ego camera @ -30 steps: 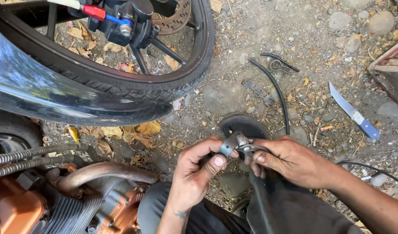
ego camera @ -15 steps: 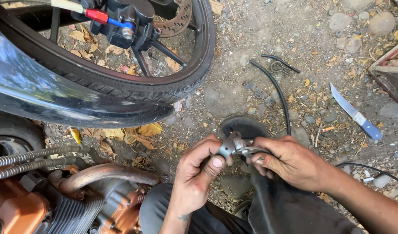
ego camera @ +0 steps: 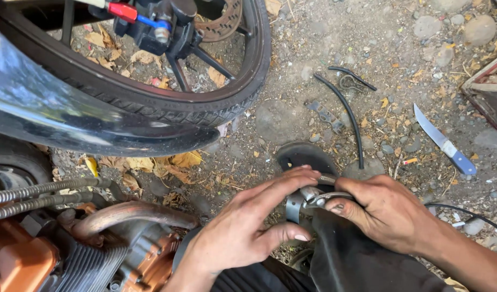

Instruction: The person works on the front wheel area of a motorcycle, using pliers to manipulate a metal cable and a small metal bracket. They remove the bracket from the cable, adjust it with the pliers, and then reattach it to the cable near the wheel.

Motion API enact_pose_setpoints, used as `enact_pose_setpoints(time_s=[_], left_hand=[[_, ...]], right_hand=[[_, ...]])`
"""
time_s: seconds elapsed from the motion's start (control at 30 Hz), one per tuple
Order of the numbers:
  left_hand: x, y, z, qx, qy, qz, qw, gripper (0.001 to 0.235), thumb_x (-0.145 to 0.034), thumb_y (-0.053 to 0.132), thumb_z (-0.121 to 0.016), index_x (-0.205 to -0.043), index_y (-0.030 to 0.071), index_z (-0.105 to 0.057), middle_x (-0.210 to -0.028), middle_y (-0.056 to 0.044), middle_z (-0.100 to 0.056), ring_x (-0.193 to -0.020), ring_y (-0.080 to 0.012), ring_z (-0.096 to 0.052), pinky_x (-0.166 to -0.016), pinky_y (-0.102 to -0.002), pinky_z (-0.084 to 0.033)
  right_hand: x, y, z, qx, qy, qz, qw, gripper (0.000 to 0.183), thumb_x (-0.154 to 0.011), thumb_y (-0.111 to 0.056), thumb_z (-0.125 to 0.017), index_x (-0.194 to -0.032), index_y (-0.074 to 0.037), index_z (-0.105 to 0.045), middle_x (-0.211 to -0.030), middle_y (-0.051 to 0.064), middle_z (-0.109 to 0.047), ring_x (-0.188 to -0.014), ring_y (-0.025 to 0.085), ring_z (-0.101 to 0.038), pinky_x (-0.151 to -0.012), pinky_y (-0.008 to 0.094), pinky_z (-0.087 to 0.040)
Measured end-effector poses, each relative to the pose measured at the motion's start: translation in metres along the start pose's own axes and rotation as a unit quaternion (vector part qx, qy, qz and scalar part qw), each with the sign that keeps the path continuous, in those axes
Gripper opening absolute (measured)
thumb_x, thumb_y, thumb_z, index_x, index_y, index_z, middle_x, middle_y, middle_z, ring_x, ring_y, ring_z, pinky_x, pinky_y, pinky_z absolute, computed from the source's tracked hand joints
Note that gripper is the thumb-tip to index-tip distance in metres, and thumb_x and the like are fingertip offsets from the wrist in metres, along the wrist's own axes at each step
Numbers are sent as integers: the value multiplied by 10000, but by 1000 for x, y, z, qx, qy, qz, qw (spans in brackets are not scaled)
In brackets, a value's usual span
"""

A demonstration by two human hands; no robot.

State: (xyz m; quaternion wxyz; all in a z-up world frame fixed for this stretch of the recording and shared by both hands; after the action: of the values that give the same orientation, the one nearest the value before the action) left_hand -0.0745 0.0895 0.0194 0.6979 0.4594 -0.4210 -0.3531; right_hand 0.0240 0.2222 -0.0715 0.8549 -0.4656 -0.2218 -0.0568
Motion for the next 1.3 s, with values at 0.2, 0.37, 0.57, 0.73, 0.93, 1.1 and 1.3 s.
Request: enact_pose_setpoints(time_s=[0.2, 0.37, 0.57, 0.73, 0.93, 1.1, 1.3], left_hand=[[5, -12, -10, 36, 2, -23, 999, 629, -827, 90, -736, -1393, 27, -469, -1435, -190, -599, -1257, -370, -687, -1050, -433, -573], [2, -16, -9, 7, 30, -34, 999, 516, -833, 133, -756, -1287, 12, -542, -1293, -183, -671, -1140, -356, -724, -951, -421, -597], [-9, -25, -13, 27, 73, -47, 996, 455, -878, 266, -712, -1228, 8, -577, -1166, -183, -731, -938, -312, -778, -782, -399, -654], [-21, -18, -6, 49, 96, -48, 993, 436, -887, 271, -682, -1220, 3, -596, -1119, -183, -749, -907, -299, -787, -786, -397, -680], [-18, -14, 7, 54, 101, 9, 993, 482, -750, 177, -820, -1180, 7, -683, -1177, -115, -716, -1048, -271, -726, -935, -371, -556], [-12, -8, -2, 73, 57, -7, 996, 447, -722, 132, -819, -1132, 30, -674, -1366, -100, -674, -1193, -291, -737, -1036, -402, -588], [-9, -9, -7, 83, 51, -11, 995, 540, -655, 112, -858, -1155, 17, -680, -1153, -118, -761, -987, -283, -793, -886, -378, -610]], right_hand=[[3, 11, -21, -102, -66, -40, 992, 260, -907, -392, -677, -811, -158, -735, -465, -12, -649, -361, 169, -542, -423, 374, -430], [5, 18, -36, -211, -109, -87, 967, 379, -949, -380, -607, -746, -90, -741, -500, -3, -687, -398, 152, -554, -417, 344, -453], [5, 32, -48, -348, -108, -112, 925, 448, -988, -360, -571, -706, -32, -690, -509, 47, -608, -409, 149, -496, -395, 331, -421], [-9, 21, -33, -383, -61, -50, 921, 465, -1018, -359, -501, -711, -39, -641, -483, 36, -589, -342, 130, -468, -327, 305, -415], [-18, -7, 0, -165, 3, 112, 980, 347, -960, -384, -562, -828, -75, -649, -736, 6, -705, -566, 158, -628, -536, 345, -477], [-10, -20, -6, -220, -35, 177, 959, 212, -947, -235, -633, -794, -89, -622, -629, -19, -641, -472, 122, -566, -444, 314, -448], [-6, -19, -6, -203, -64, 177, 961, 188, -942, -270, -636, -850, -106, -625, -626, -36, -744, -441, 134, -658, -429, 318, -475]])
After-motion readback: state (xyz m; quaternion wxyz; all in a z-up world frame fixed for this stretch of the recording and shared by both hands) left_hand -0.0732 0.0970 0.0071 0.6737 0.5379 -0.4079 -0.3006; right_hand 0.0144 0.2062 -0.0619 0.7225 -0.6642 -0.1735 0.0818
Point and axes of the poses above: each hand's wrist, its own x-axis away from the middle knuckle, its own z-axis out of the back of the hand, y = z × x, the point moved 9 cm from there along -x, towards the middle knuckle
